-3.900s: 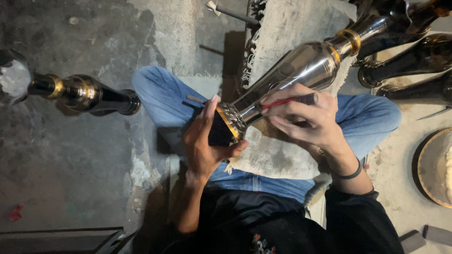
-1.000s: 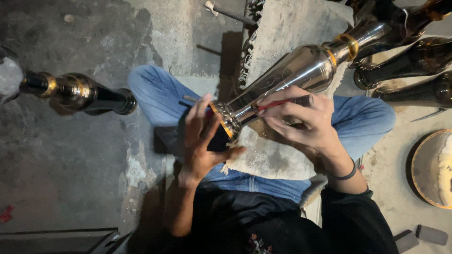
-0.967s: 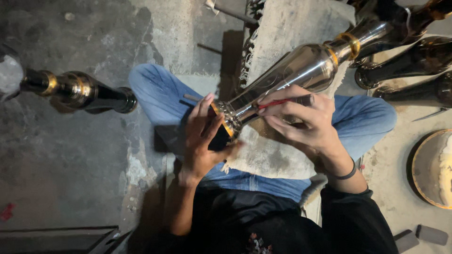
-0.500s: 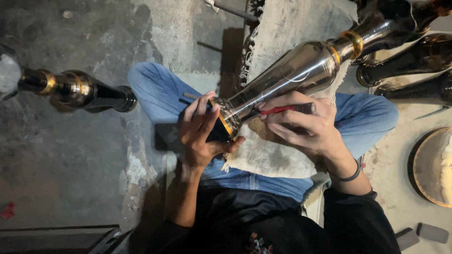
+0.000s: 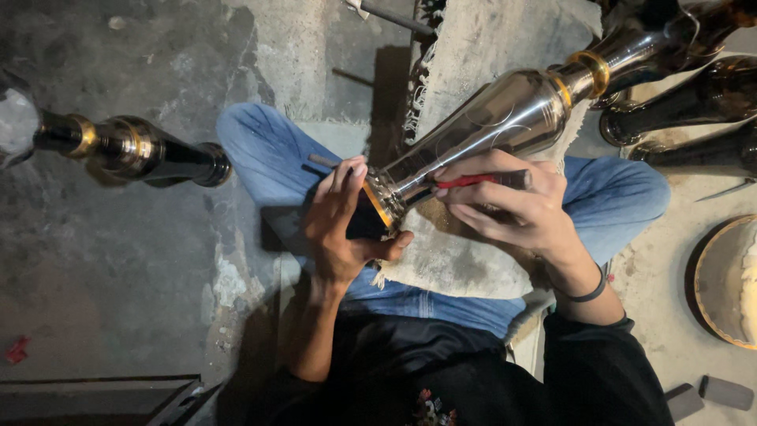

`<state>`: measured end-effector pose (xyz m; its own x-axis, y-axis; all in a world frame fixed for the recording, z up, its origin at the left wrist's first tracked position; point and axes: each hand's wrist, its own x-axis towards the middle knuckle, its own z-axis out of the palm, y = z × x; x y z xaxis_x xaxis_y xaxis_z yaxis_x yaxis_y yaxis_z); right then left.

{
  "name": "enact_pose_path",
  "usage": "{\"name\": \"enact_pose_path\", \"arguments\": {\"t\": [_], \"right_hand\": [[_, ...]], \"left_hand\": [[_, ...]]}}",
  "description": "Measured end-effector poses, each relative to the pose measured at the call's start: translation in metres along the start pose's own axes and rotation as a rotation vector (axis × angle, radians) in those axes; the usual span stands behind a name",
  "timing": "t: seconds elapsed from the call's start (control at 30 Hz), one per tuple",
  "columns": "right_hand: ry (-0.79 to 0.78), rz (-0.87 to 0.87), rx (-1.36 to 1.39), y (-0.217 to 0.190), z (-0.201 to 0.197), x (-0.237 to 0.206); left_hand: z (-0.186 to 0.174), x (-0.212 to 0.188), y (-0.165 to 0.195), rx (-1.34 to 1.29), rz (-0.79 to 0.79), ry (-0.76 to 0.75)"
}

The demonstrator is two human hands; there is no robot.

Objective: The person sits cross-legged on the floor with a brass vase clamped on their lap and engraves decorative curved patterns into its surface using a small hand engraving tool, tapping it with a wooden mallet. They rotate the vase to reach different sections and continue engraving along the body.

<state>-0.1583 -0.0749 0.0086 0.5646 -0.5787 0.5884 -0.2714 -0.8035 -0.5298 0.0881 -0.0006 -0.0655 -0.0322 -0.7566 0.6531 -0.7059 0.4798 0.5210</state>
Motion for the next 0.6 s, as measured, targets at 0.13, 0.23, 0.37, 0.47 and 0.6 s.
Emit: {"name": "enact_pose_path", "arguments": {"t": [0.13,0.23,0.37,0.47,0.6], "right_hand": [[-0.036,-0.022,0.017,0.003,-0.001,-0.002],[-0.025,0.012,0.002,0.002,0.001,-0.004],[0.042,0.022,0.019,0.002,0.004,-0.005],[0.046,0.004,-0.007,0.003,0.006,-0.003],[0.043,0.005,-0.025,0.000,0.007,-0.002]], "left_hand": [[-0.003,0.003,0.006,0.010,-0.074,-0.036],[-0.008,0.006,0.011,0.018,-0.160,-0.082],[-0.015,0.008,0.011,0.017,-0.087,-0.126],[-0.017,0.007,0.005,-0.021,0.038,-0.122],[-0.014,0.004,-0.003,-0.080,0.054,-0.087]]}}
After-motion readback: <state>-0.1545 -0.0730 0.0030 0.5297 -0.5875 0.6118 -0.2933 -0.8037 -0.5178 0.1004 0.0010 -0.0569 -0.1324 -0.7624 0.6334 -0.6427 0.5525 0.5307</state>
